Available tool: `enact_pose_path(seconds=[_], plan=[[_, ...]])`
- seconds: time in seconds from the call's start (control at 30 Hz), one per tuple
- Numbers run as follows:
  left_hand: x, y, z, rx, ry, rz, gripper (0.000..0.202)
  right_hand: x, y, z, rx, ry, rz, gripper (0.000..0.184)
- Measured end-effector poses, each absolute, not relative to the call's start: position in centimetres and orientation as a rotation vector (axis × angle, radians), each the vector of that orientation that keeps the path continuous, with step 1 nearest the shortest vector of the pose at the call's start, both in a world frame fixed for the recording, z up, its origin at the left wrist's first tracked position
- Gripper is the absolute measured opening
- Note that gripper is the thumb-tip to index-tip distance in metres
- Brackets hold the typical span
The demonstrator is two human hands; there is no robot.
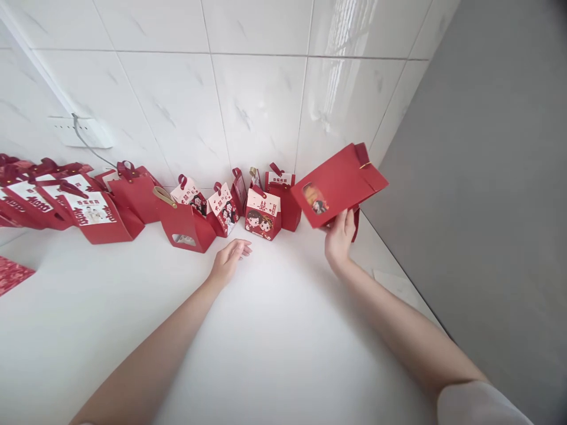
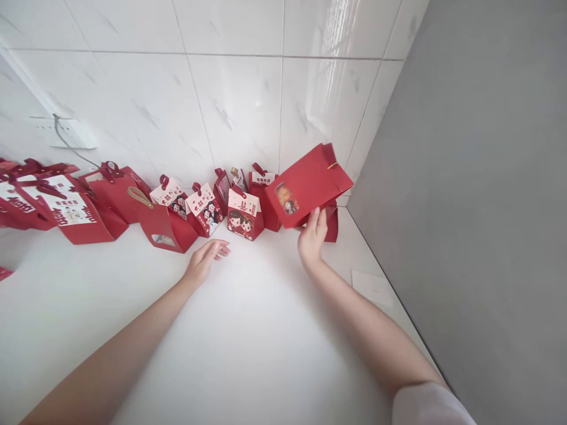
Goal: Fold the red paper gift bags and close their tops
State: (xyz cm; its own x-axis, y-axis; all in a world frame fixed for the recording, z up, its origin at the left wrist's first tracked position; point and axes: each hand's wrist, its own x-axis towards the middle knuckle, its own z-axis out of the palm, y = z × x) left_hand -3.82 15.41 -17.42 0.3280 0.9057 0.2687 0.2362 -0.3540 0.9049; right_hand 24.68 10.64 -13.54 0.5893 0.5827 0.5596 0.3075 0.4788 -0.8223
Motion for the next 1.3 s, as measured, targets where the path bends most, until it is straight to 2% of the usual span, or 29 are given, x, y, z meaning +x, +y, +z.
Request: enact_pose_path(seconds=[0.13,0.23,0.33,0.43,0.67,0.93,1.3], plan=[[-3.4,15.0,-17.8,1.615,0.758,1.106,0.065,19.5,7.4,-15.0,-0.914,-0.931,0.761,0.040],[-3.1,14.4,-18.2,1.503,0.650,1.123,0.069,17.2,7.2,-17.0,-0.942,-1.016,1.108,0.043],[-2.8,13.6,-18.1,1.579,0.745,1.049,0.063,17.1,7.9,-18.4,-0.972,-1.039,1.250,0.049],[-2.5,13.2,-17.6,1.676,0.876,0.999,0.056,17.9,8.0,-18.5,-0.940,-1.030,1.291,0.059],[-2.2,13.2,-17.4,1.828,0.990,1.041,0.050,18.1,7.0,-18.0,-0.856,-1.251,1.185,0.065],[-2.5,13.3,-18.0,1.807,0.917,1.018,0.054,18.3,7.3,-18.4,-0.846,-1.243,1.233,0.057],[-2.2,13.0,-17.2,1.864,0.928,1.047,0.056,18.5,7.1,-18.3,-0.855,-1.306,1.198,0.057]])
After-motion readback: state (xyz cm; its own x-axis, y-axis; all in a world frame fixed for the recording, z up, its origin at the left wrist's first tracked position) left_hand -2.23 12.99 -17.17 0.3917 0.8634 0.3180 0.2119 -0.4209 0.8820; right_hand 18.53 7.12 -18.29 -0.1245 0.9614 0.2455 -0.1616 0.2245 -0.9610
